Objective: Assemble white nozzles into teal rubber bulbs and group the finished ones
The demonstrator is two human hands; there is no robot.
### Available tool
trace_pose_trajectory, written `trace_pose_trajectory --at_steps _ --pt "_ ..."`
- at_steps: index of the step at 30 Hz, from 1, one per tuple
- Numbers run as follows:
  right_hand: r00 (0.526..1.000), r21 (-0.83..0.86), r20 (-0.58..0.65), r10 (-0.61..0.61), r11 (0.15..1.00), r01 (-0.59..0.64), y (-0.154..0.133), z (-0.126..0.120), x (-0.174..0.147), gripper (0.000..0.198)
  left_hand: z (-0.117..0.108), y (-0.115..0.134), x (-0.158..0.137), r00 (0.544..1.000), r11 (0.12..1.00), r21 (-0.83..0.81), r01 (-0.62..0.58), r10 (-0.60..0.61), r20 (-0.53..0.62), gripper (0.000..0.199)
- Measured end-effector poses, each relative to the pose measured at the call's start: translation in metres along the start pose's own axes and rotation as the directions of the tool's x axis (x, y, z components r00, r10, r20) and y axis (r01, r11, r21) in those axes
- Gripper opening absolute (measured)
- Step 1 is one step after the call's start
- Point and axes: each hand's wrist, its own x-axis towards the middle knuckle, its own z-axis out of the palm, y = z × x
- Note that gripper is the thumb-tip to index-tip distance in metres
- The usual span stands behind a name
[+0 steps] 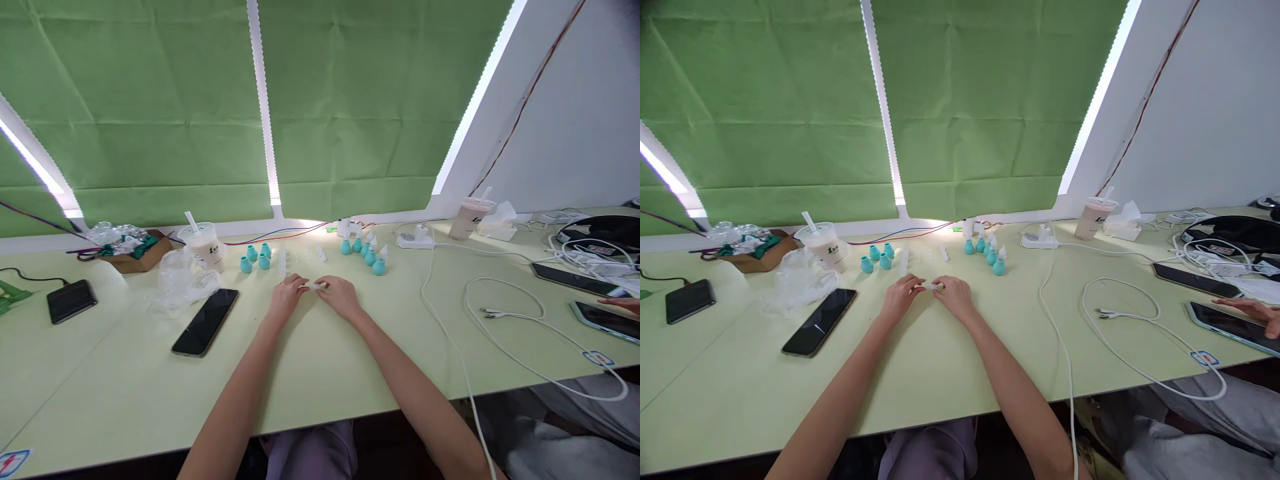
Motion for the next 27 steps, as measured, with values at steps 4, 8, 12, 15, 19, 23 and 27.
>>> trace_pose_trajectory --at_steps 4,8,12,15,19,23,27 --pt "0.977 0.005 -0.088 0.194 0.981 -0.194 0.013 -0.006 0.007 0.015 -0.002 -0.014 0.002 0.962 0.979 -0.075 0.19 -0.2 -0.184 0.025" --pt "0.93 -0.059 -0.131 0.344 0.933 -0.354 0.029 -0.01 0.012 0.015 -0.001 -0.035 0.004 0.888 0.913 -0.194 0.36 -0.399 -0.228 0.036" --pt "0.916 -0.098 -0.097 0.389 0.912 -0.397 0.033 -0.01 0.011 0.015 0.005 -0.048 0.005 0.861 0.872 -0.239 0.426 -0.473 -0.19 0.045" --pt "0.916 -0.121 -0.091 0.39 0.909 -0.399 0.032 -0.009 0.011 0.016 0.008 -0.05 0.006 0.885 0.893 -0.218 0.395 -0.433 -0.172 0.044" --pt "0.918 -0.153 -0.09 0.386 0.906 -0.396 0.03 -0.009 0.01 0.017 0.009 -0.047 0.007 0.923 0.934 -0.115 0.337 -0.352 -0.155 0.033" --pt "0.917 -0.155 -0.092 0.387 0.905 -0.397 0.03 -0.009 0.01 0.019 0.008 -0.045 0.007 0.942 0.953 -0.001 0.302 -0.298 -0.151 0.027" --pt "0.919 -0.147 -0.102 0.381 0.908 -0.393 0.029 -0.009 0.009 0.023 0.006 -0.043 0.006 0.951 0.955 0.068 0.287 -0.276 -0.137 0.02"
